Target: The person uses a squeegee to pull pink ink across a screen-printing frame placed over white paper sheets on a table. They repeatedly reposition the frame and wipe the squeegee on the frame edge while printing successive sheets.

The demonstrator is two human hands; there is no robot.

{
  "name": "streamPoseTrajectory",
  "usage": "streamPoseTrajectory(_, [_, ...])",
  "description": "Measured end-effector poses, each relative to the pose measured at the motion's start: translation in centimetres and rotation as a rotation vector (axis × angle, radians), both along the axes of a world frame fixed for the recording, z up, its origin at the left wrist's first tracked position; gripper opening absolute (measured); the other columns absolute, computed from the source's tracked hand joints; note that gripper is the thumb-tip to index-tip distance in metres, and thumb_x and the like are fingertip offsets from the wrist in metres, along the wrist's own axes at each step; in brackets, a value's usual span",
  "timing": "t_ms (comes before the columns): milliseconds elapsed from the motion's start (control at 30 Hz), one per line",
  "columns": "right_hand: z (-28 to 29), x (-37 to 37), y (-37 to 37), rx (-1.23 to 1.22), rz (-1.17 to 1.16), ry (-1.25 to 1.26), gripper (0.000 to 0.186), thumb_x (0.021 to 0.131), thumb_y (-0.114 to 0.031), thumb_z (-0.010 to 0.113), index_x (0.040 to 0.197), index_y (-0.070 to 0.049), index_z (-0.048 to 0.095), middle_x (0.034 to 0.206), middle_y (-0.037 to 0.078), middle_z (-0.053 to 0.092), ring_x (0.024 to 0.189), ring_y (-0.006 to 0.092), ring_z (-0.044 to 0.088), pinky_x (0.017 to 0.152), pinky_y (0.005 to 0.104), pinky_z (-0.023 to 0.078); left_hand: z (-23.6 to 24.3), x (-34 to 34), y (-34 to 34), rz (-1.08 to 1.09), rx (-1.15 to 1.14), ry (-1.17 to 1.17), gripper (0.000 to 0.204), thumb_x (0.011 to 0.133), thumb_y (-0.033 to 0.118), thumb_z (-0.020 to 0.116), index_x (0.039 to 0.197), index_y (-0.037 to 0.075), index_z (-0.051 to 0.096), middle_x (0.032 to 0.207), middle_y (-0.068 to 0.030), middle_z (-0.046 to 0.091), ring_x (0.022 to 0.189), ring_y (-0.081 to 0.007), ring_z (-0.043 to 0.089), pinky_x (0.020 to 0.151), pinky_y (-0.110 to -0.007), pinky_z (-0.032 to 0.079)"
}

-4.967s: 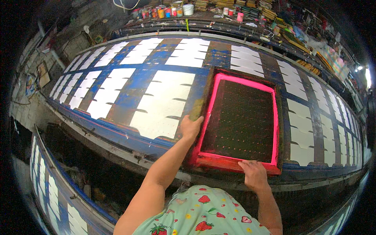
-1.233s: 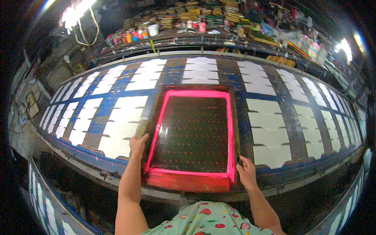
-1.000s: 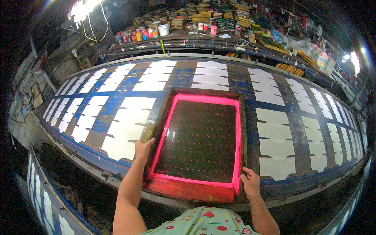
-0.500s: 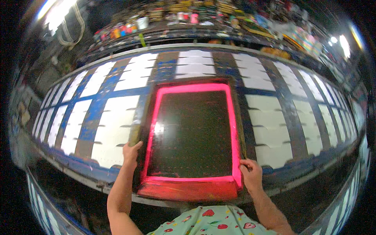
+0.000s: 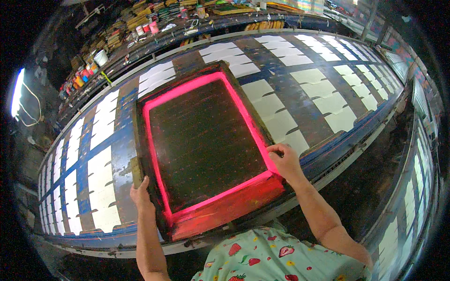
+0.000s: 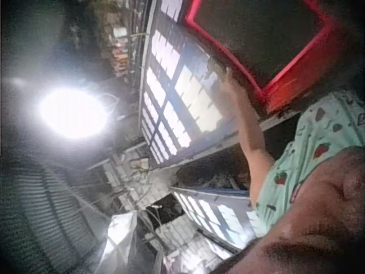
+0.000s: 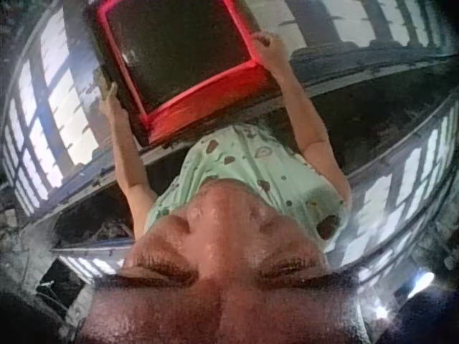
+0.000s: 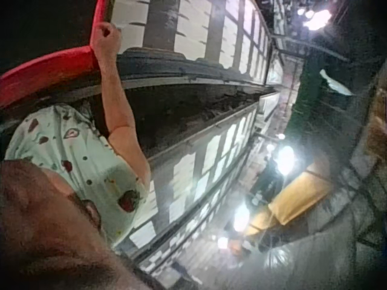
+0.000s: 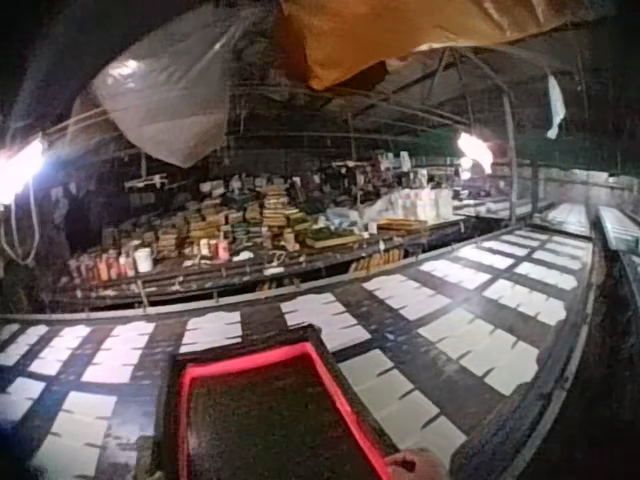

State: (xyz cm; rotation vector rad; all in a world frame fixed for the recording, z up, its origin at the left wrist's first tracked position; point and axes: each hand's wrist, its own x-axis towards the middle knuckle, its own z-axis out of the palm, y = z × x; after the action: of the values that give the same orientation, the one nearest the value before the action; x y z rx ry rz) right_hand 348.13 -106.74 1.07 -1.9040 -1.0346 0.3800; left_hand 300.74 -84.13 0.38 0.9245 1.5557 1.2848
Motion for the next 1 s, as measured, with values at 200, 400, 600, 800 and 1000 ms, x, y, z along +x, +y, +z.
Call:
streamPoseTrajectory(200, [-2.8, 11.9, -4.2, -0.033, -0.095, 0.042, 0.023, 0.094, -0.025, 0.078, 0.107, -0.007, 0.084, 0.111, 0.017, 0.081, 0.112, 0.0354, 0.074, 0.102, 0.0454, 0.056, -1.8, 12.5, -4.7, -0.099, 0.056, -0.129, 0.038, 0.091, 0.007, 0.088, 0.125, 0.0, 0.072, 0.11, -0.0088, 0.078, 0.094, -0.0212, 0.074, 0.082, -0.038, 0.06])
streamPoseTrajectory(400, [-4.7, 21.2, -7.4, 0.004, -0.113, 0.13, 0.02, 0.095, -0.021, 0.079, 0.103, -0.003, 0.084, 0.098, 0.015, 0.082, 0.093, 0.0294, 0.078, 0.089, 0.0417, 0.059, -2.7, 21.7, -8.1, -0.079, 0.102, -0.139, 0.034, 0.091, 0.006, 0.089, 0.12, -0.002, 0.073, 0.105, -0.0079, 0.077, 0.085, -0.0184, 0.072, 0.078, -0.035, 0.058])
streamPoseTrajectory(600, [-6.4, 26.0, -9.4, 0.038, -0.11, 0.216, 0.018, 0.095, -0.016, 0.079, 0.104, -0.001, 0.083, 0.096, 0.013, 0.082, 0.092, 0.0247, 0.077, 0.086, 0.0389, 0.058, -3.1, 25.9, -9.5, -0.07, 0.072, -0.026, 0.04, 0.088, 0.009, 0.091, 0.12, -0.003, 0.072, 0.104, -0.0081, 0.077, 0.088, -0.0187, 0.07, 0.082, -0.036, 0.057])
streamPoseTrajectory(800, [-6.8, 28.8, -10.6, 0.062, -0.057, 0.242, 0.017, 0.094, -0.013, 0.079, 0.105, 0.0, 0.082, 0.102, 0.015, 0.081, 0.101, 0.0275, 0.077, 0.091, 0.0402, 0.058, -3.5, 27.8, -10.3, -0.091, 0.111, -0.044, 0.039, 0.089, 0.011, 0.091, 0.119, -0.004, 0.073, 0.108, -0.0098, 0.077, 0.091, -0.019, 0.071, 0.083, -0.036, 0.057])
streamPoseTrajectory(1000, [-4.5, 27.2, -11.8, 0.019, 0.04, -0.16, 0.032, 0.091, -0.018, 0.084, 0.12, -0.006, 0.08, 0.129, 0.018, 0.076, 0.127, 0.0364, 0.068, 0.112, 0.0478, 0.051, -4.1, 27.7, -10.0, -0.095, 0.033, 0.084, 0.043, 0.088, 0.013, 0.091, 0.121, -0.006, 0.073, 0.113, -0.0138, 0.078, 0.098, -0.0241, 0.072, 0.089, -0.039, 0.057])
